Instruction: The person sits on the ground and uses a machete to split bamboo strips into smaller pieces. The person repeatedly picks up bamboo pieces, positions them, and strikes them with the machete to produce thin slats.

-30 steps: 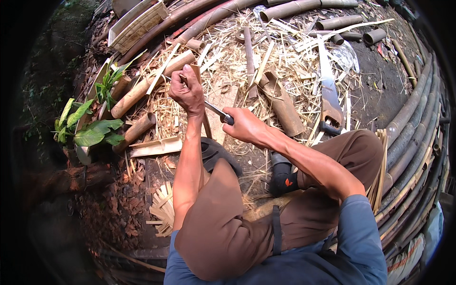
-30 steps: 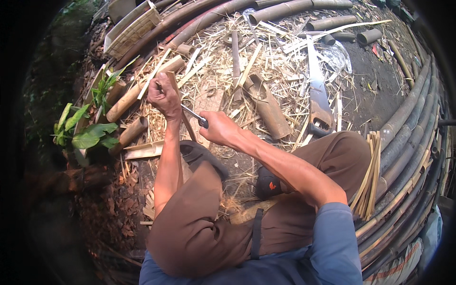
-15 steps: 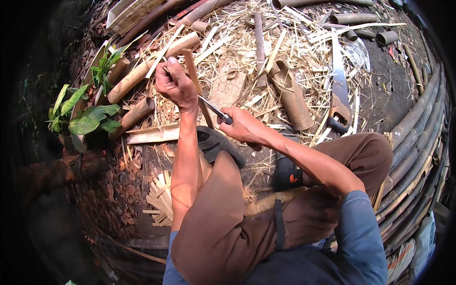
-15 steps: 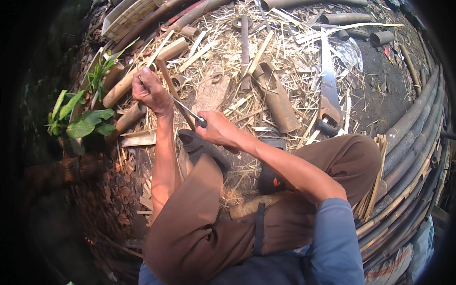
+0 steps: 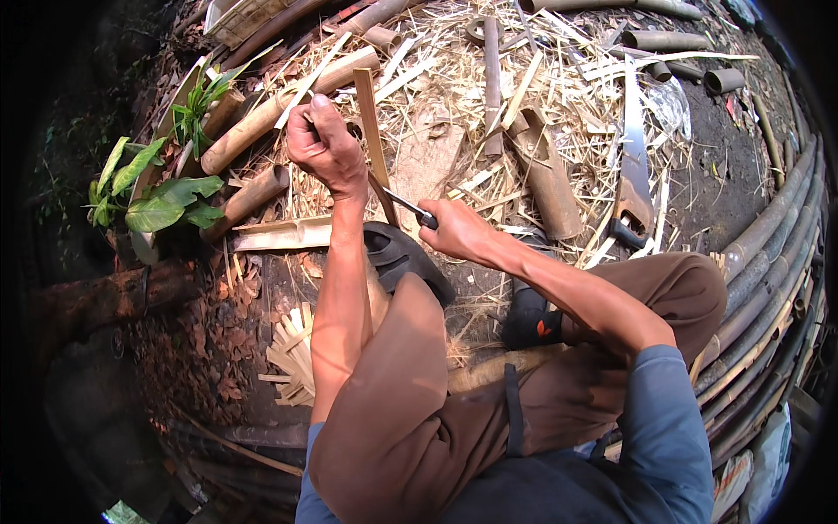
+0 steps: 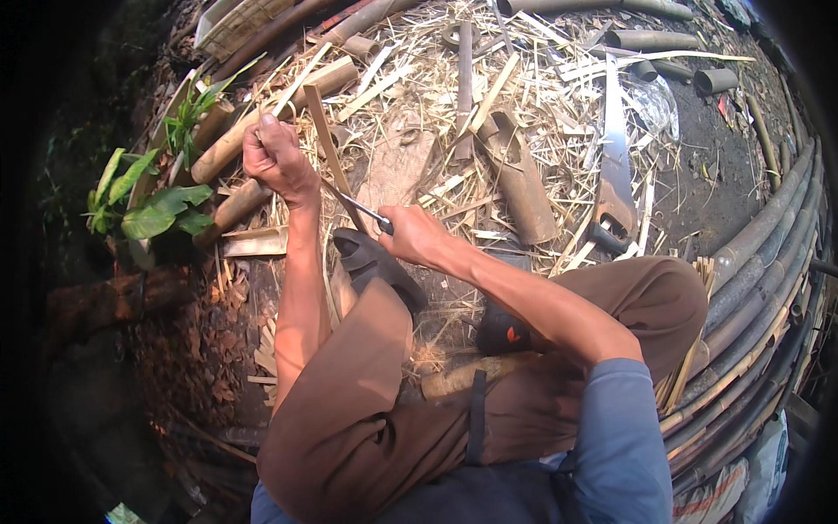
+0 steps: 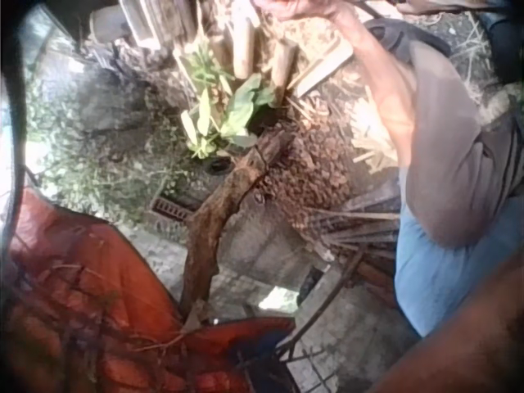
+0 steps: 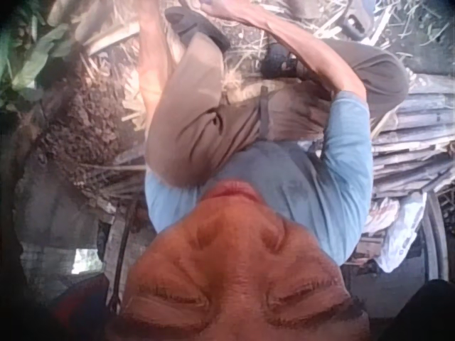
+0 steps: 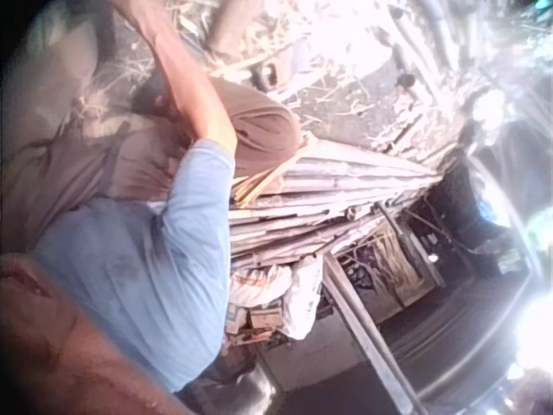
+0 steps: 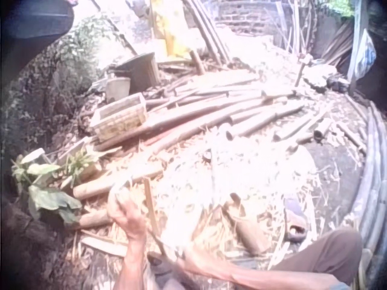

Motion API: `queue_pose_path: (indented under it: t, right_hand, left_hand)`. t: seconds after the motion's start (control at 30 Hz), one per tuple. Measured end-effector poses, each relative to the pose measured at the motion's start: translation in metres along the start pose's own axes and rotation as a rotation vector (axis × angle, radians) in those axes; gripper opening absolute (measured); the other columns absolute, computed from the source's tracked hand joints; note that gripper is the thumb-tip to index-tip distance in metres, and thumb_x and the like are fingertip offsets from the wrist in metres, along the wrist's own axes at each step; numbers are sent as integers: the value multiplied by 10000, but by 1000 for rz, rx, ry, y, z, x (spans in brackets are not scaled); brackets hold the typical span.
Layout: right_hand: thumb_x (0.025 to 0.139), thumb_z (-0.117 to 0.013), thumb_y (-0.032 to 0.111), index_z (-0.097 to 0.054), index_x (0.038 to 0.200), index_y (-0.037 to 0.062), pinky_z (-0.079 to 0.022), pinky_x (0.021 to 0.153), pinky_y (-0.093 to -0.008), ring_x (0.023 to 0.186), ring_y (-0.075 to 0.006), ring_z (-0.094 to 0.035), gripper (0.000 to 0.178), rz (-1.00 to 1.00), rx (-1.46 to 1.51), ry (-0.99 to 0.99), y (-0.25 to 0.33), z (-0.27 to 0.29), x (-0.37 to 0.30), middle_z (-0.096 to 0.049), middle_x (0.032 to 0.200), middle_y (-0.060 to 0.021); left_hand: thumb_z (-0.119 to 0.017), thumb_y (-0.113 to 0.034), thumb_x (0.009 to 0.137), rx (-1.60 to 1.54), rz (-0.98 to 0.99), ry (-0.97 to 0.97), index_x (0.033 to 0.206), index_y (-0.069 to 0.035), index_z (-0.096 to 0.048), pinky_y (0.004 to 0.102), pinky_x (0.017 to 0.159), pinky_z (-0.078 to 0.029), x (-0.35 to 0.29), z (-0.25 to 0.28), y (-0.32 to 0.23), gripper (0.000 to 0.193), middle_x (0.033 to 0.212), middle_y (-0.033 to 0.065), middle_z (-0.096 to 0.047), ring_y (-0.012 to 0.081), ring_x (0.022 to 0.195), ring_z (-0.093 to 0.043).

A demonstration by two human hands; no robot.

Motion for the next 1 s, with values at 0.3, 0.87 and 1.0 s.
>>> queue_pose_path:
  t: [0.3,0.87,1.0]
  right_hand:
    - [837,-596,173,-568,959,2,-500,669,-487,711,-429,-629,212,-41,103,44,-1,-14,0,-630,733,-241]
    - [829,-569,143,-614,850,-1,-451,552,-332,588,-153,-562,153,-87,198,26,-1,-32,2,-584,621,-92]
    - [810,-584,174,-627,858,-15,-482,607,-381,621,-212,-596,199,-215,188,169,-29,-46,5,-609,654,-124]
  left_hand:
    - [-557,-168,952,-166,13,-17,707,-71,-440,196,450,-273,3,9,-5,289,549,-37,-427,27,484,-351]
    - [-543,-162,895,84,-171,-186,823,66,-496,319,775,-363,4,20,-18,244,924,120,-420,210,838,-425]
    - [-535,-132,883,135,-98,-132,837,62,-504,299,751,-377,8,27,-10,201,957,106,-421,194,829,-421]
Point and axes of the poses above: each hand's wrist, its own x-axis towards the middle knuckle, its own z-axis out of the back of the hand, y = z × x, the point moved 1 cm from there along x, towards the middle knuckle
